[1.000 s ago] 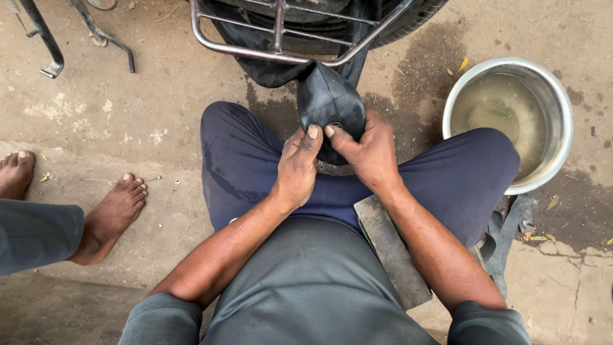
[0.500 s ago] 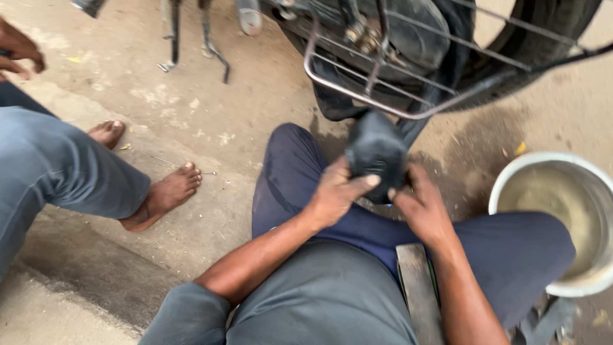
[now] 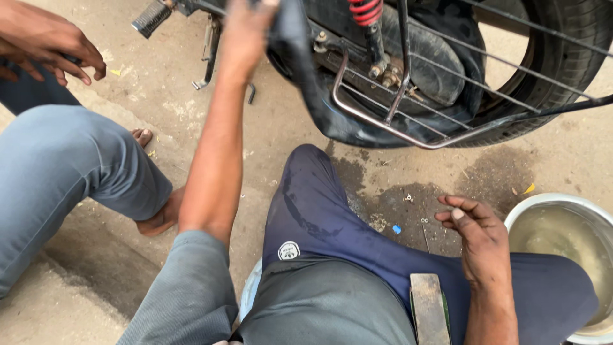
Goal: The person submerges a motorcycle inner tube in a basin of water to locate a puncture, then lifts the tube out and marks the spot. They roughen the marked rubber with a rasp, squeeze glue from a tube onto the area, and press a patch onto the puncture while seated on the ground.
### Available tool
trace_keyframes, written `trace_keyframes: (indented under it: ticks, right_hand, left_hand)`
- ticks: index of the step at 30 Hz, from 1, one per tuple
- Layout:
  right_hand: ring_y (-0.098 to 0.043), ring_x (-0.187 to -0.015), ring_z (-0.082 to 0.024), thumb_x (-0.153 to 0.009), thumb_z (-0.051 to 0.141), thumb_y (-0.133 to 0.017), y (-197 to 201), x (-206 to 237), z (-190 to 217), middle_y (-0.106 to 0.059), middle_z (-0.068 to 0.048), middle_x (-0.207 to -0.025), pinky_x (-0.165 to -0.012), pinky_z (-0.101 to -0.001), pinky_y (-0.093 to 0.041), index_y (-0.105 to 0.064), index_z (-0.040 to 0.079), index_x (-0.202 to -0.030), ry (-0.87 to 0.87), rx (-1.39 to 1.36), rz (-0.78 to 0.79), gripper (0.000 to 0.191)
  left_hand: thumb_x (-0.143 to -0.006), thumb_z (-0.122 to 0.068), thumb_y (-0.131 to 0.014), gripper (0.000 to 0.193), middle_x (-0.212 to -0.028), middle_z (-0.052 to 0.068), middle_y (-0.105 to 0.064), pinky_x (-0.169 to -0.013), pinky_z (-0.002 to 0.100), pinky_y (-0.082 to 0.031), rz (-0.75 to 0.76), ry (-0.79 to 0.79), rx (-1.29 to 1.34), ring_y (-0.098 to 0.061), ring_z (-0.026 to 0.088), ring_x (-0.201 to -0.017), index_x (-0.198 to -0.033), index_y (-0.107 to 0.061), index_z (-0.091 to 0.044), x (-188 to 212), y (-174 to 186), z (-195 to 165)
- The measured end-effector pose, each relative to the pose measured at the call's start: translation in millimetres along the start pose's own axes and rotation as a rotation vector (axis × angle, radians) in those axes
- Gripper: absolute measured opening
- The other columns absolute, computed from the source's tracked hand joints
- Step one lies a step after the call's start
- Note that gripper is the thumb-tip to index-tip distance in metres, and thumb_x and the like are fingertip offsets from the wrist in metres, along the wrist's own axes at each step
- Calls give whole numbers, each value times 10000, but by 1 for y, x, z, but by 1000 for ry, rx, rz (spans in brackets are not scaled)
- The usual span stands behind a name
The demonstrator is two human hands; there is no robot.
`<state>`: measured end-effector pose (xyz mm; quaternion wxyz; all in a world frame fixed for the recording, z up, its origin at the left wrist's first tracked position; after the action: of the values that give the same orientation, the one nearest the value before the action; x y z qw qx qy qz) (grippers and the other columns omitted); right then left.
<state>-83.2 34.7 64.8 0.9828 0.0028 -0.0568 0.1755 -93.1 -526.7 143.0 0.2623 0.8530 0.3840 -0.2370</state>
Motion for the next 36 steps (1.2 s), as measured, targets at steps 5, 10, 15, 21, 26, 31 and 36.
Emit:
trace_keyframes:
  ticks: [5,10,15,21,26,31,36]
  right_hand:
    - [-686,-1002,-194,-978,34,-588,10,12,11,-708,-146,-1248,-935,-314,-518,-661,-48,-1214,5,167,-17,261]
    - [-687,-1072,-205,-969,60,-618,58,38,35,-713,-118,-1252,-995,-318,-501,-674,-23,-1225,44,432,-158,274]
    - [-698,-1117,-223,-975,217,-640,91,70,53,-702,-134,-1232,-1005,-361,-523,-678,47,-1240,10,691,-181,317]
    - [-739,-1132,-222,-856,594,-666,52,130,-20,-727,-48,-1260,-996,-348,-584,-721,241,-1241,-441,1696,279,525]
    - [-718,-1105,-257,-805,624,-719,14,175,-60,-703,-71,-1221,-936,-387,-578,-649,189,-1196,-433,1675,313,589]
    - [-748,-1001,-308,-826,444,-758,7,190,-61,-750,-130,-987,-856,-412,-591,-559,142,-1204,-525,1190,101,524]
    - [-623,-1021,-175,-846,328,-754,97,230,19,-612,-65,-1157,-882,-336,-546,-585,90,-1240,-28,229,-484,490]
  left_hand:
    - [-863,-406,-668,635,-1358,201,-678,-1083,476,-475,319,329,-422,-633,345,-1263,-1388,-596,-57,-5,-52,-9]
    - [-716,-525,-889,1048,-1410,298,-551,-1064,476,-462,155,450,-200,-579,384,-1281,-1420,-409,85,36,-32,2]
    - [-763,-436,-876,1001,-1381,307,-557,-1034,462,-488,286,512,-153,-574,396,-1285,-1461,-375,78,130,-50,32]
    - [-837,-305,-809,606,-1190,160,-708,-926,353,-545,330,452,157,-665,238,-1036,-1298,-612,35,232,-94,17]
    - [-853,-281,-802,495,-1047,134,-741,-889,335,-548,451,397,171,-689,202,-959,-1201,-639,30,242,-120,-10]
    - [-852,-385,-775,505,-976,156,-758,-853,372,-575,547,492,199,-737,258,-906,-1139,-647,9,235,-131,-5]
    - [-1056,-292,-513,389,-1221,265,-670,-921,546,-491,856,48,-418,-634,459,-1096,-1272,-650,1,239,-126,-5]
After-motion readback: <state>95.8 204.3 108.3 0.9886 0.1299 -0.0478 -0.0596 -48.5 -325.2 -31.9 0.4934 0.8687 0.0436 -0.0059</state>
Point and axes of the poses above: each hand's wrist, its own x-axis away from the middle knuckle, its own y-axis out of the back of the hand, z = x × y, the point moved 8 cm from there along -x, towards the middle knuckle
